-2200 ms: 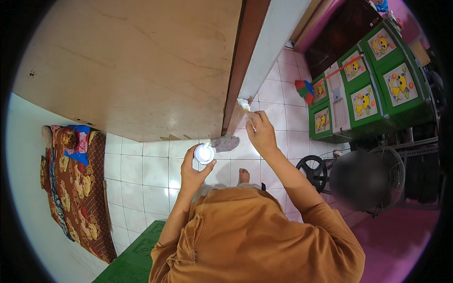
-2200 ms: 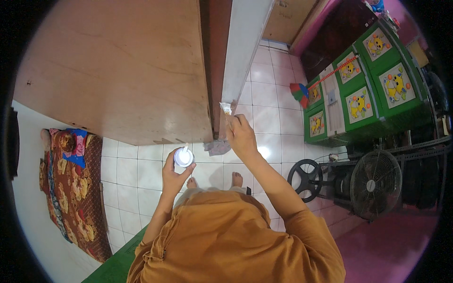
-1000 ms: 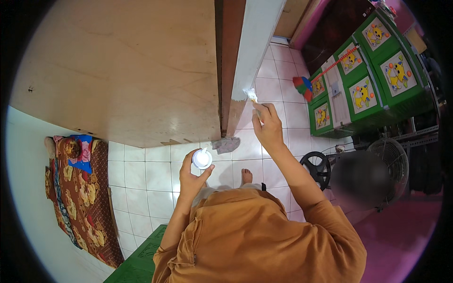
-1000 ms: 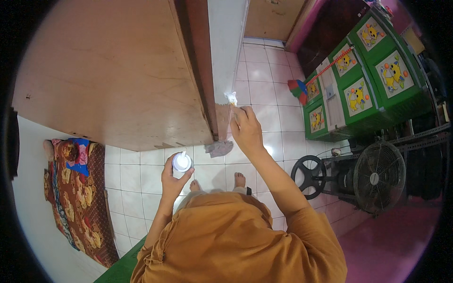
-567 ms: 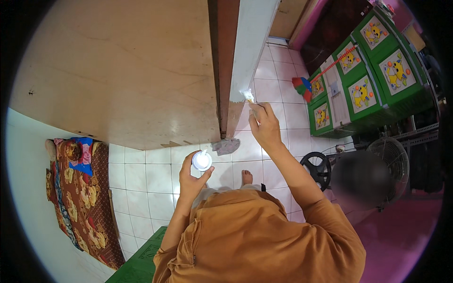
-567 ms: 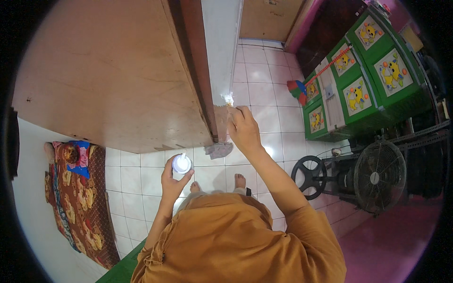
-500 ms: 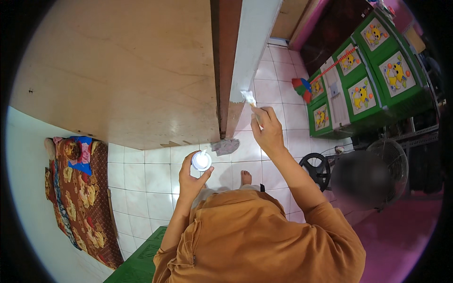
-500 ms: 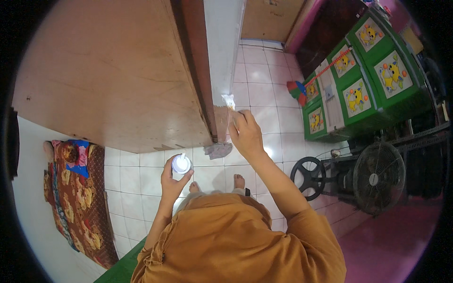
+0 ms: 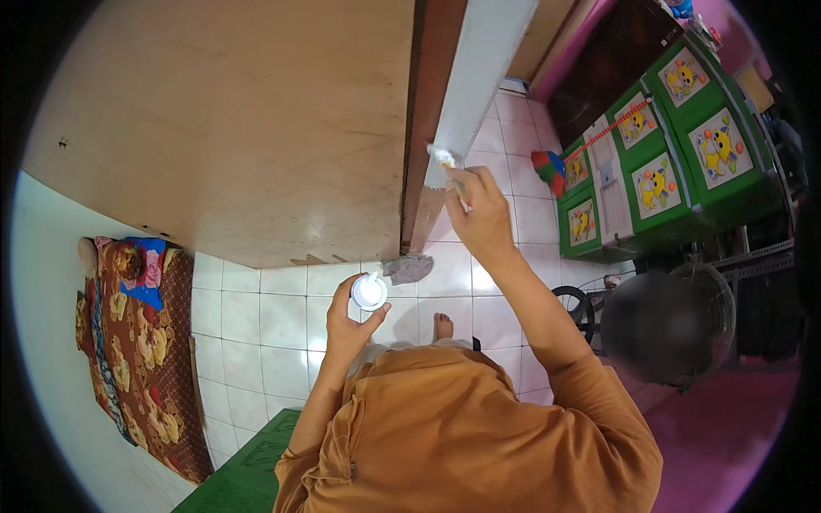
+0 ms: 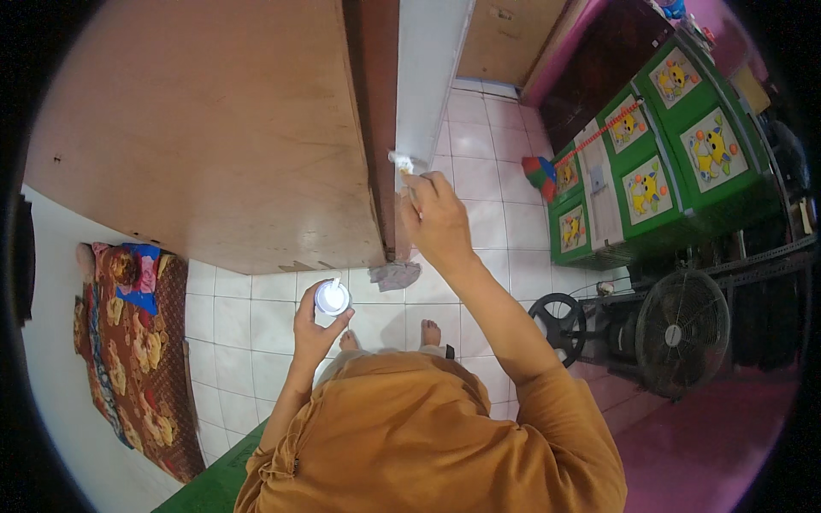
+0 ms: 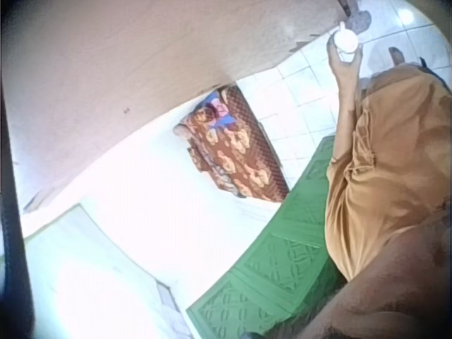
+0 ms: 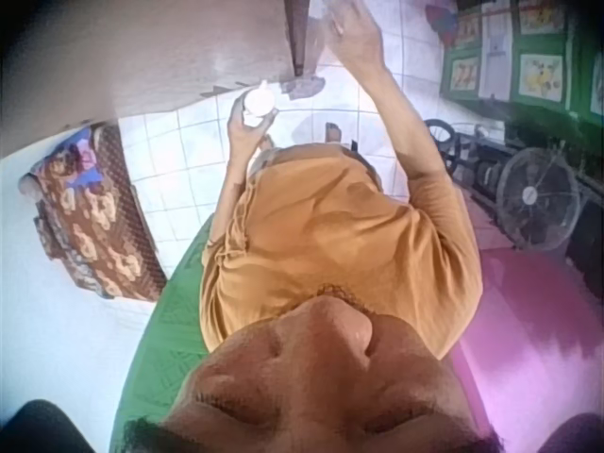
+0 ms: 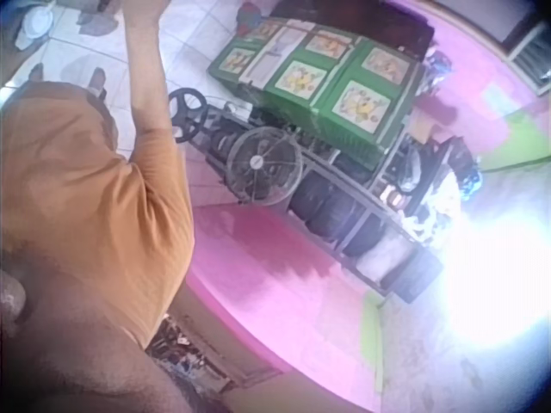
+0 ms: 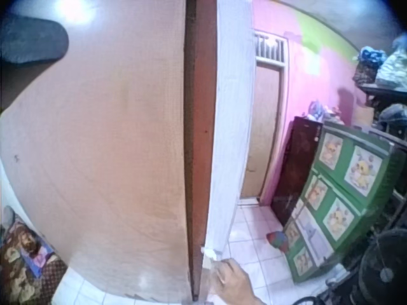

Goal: The person paints a doorframe and wall edge by dipping a paintbrush into a small container of white paint and applying the paint along the surface.

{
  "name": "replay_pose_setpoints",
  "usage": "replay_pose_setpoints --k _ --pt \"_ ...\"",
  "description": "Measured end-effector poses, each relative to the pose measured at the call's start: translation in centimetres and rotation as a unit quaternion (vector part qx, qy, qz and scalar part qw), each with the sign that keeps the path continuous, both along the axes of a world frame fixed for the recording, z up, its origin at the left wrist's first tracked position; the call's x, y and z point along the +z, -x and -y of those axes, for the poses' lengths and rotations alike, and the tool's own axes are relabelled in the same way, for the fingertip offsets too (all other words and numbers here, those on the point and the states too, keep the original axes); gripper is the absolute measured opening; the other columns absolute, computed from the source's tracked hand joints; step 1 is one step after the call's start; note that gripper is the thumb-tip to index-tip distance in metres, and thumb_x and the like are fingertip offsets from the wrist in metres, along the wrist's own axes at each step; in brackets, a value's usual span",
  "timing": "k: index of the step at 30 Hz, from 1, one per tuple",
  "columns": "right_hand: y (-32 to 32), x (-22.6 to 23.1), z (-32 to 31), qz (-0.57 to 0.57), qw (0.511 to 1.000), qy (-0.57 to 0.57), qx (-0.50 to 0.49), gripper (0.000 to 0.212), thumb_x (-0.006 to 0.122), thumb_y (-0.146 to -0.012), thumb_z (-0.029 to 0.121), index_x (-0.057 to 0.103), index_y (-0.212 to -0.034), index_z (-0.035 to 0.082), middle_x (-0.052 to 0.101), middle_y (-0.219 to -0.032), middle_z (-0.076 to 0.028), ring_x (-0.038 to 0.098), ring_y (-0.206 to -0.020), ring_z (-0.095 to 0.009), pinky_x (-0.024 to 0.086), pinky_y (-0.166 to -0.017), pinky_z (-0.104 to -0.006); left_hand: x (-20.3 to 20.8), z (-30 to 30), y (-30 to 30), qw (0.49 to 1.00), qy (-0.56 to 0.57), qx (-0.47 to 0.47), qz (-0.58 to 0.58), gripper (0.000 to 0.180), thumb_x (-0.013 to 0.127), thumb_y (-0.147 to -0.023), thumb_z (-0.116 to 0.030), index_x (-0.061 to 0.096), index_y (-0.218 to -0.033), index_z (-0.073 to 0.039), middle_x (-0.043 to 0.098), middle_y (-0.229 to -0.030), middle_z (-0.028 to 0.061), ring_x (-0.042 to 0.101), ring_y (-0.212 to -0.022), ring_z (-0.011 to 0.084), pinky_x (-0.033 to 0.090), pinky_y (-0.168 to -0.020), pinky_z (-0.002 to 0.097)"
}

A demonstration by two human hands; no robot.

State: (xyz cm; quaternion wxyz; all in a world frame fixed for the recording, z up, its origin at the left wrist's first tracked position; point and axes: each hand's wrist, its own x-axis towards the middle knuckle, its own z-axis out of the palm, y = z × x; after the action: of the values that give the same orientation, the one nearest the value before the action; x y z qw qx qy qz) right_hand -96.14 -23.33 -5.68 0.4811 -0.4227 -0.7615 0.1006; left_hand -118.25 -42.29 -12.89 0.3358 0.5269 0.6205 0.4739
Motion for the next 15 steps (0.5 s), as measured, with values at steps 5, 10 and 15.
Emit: replay_pose_setpoints --k 5,10,15 --pt "0.2 2.1 3.0 0.012 1.0 0.0 -0.009 0.018 0.072 -0.094 0.007 0.071 -0.112 0.004 0.064 -0.098 -0.013 0.066 -0.073 -0.031 0.055 -0.065 -0.0414 -0.1 0.8 1.4 1.0 0.001 0.005 0.009 0.062 0.089 -0.081 -0.012 0.062 -0.135 0.001 0.069 -0.127 0.015 0.068 -0.119 0.0259 0.051 -0.106 0.0377" --pt "0.6 -1.9 1.1 0.033 0.994 0.104 0.015 0.016 0.072 -0.094 0.007 0.071 -0.11 0.003 0.062 -0.092 -0.013 0.065 -0.071 -0.03 0.055 -0.066 -0.0399 -0.1 0.7 2.2 1.0 0.006 -0.002 0.005 0.062 0.089 -0.082 -0.012 0.062 -0.135 0.001 0.069 -0.128 0.0149 0.067 -0.12 0.0259 0.051 -0.106 0.0378" --pt "2.1 2.0 0.0 -0.012 1.0 0.007 -0.006 0.017 0.073 -0.094 0.006 0.071 -0.111 0.003 0.063 -0.09 -0.012 0.063 -0.07 -0.029 0.055 -0.066 -0.0396 0.1 0.3 2.6 1.0 -0.001 0.003 0.008 0.062 0.089 -0.082 -0.012 0.062 -0.135 0.001 0.069 -0.128 0.015 0.067 -0.12 0.0262 0.052 -0.106 0.038"
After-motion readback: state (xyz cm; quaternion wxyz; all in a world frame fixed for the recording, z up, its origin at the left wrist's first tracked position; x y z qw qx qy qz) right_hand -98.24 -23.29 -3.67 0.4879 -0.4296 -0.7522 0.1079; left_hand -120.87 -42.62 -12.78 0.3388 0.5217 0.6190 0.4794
